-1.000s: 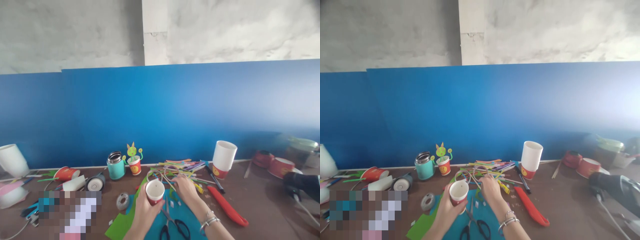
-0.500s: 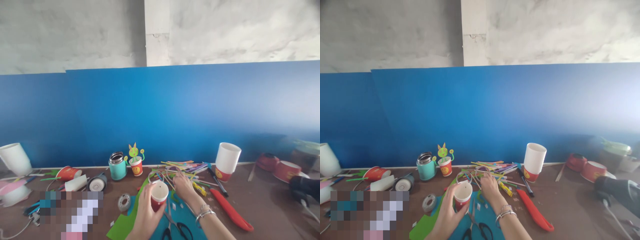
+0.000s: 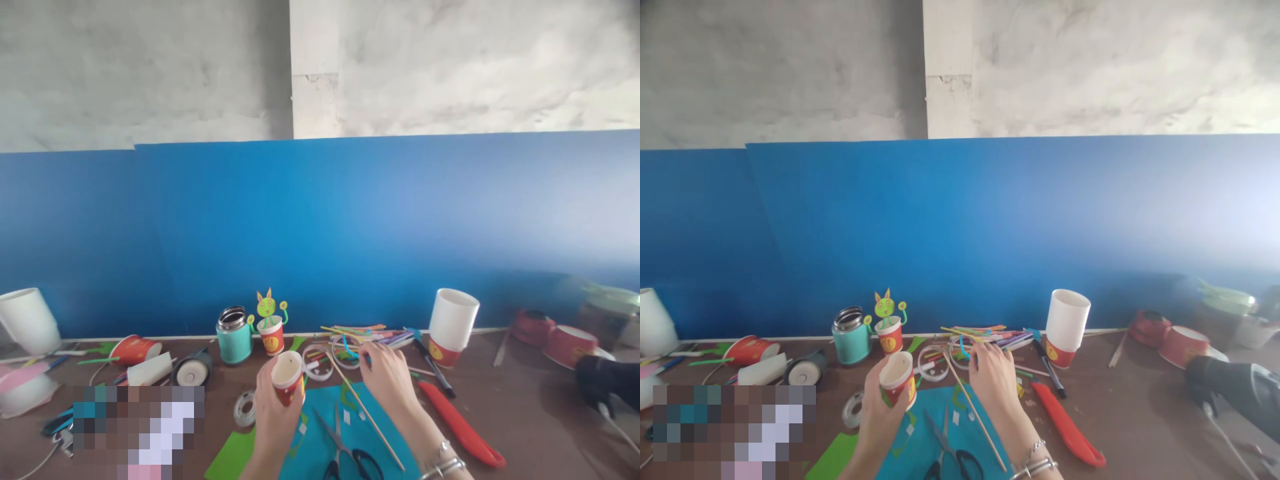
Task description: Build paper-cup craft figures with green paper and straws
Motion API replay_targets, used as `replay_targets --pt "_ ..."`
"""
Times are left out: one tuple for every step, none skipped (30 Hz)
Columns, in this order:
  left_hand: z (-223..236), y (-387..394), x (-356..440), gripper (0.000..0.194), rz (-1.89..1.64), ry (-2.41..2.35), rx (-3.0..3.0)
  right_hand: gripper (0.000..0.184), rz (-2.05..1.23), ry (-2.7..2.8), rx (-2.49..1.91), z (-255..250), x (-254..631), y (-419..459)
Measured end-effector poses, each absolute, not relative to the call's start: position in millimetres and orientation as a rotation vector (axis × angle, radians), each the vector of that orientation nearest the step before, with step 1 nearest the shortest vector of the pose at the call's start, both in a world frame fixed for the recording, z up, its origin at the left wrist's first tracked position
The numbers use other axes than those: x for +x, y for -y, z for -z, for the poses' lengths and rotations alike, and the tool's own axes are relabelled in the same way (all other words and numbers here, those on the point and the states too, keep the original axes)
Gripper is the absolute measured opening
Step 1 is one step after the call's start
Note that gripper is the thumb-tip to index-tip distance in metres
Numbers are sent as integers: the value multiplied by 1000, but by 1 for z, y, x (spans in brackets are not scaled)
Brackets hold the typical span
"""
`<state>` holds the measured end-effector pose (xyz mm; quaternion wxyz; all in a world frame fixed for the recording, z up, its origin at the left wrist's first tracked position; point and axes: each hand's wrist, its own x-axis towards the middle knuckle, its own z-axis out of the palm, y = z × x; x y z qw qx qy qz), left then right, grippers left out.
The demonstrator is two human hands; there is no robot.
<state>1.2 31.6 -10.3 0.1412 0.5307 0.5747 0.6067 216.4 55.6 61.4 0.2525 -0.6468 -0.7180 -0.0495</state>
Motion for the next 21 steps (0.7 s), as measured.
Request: replay_targets --pt "9 -33 -1 51 -1760 -1663 1528 20 153 1923 -1741 -62 218 -55" --pt "7 -35 -2 50 -1773 -1668 1506 21 156 1888 -1718 -62 219 -55" --pt "4 -36 -4 51 -1788 -1676 1472 23 138 1842 -1684 -60 220 -56" --pt "1 -37 -7 52 -1799 -1683 1433 26 94 1790 -1638 -57 221 -58" --pt "-2 -38 -9 53 -1813 -1689 1397 28 27 1736 -1583 -51 222 -60" --pt "-4 -39 -11 52 -1815 -1685 1396 30 -60 1686 -1518 -45 222 -63" --pt "-6 -39 -13 50 -1809 -1686 1405 31 -162 1647 -1452 -38 220 -66" --pt "-8 -39 -15 48 -1799 -1683 1421 33 -259 1607 -1395 -31 218 -68" --pt "-9 -39 -16 48 -1788 -1667 1434 34 -351 1569 -1348 -24 215 -69" --pt "-9 -38 -17 49 -1778 -1626 1436 35 -440 1530 -1314 -18 211 -69" --pt "-9 -36 -17 52 -1764 -1555 1426 36 -516 1486 -1291 -13 207 -69" --pt "-9 -35 -17 55 -1737 -1455 1407 37 -587 1447 -1275 -9 203 -68" --pt "-7 -34 -16 56 -1679 -1340 1387 39 -646 1416 -1266 -7 200 -67" --pt "-5 -33 -14 55 -1604 -1237 1366 41 -691 1391 -1263 -5 197 -65" --pt "-3 -32 -12 53 -1527 -1160 1347 44 -726 1373 -1264 -4 195 -64" --pt "-1 -32 -9 51 -1448 -1125 1334 47 -748 1358 -1267 -4 193 -62" --pt "2 -32 -7 49 -1423 -1130 1330 49 -760 1342 -1269 -3 192 -61" --pt "4 -32 -6 47 -1413 -1162 1340 50 -768 1322 -1269 -3 191 -60" --pt "6 -33 -5 45 -1408 -1210 1361 51 -776 1302 -1263 -2 190 -60" --pt "7 -34 -5 43 -1398 -1264 1405 51 -787 1284 -1251 -1 190 -59" --pt "7 -35 -6 42 -1418 -1337 1447 50 -800 1270 -1238 1 189 -58"
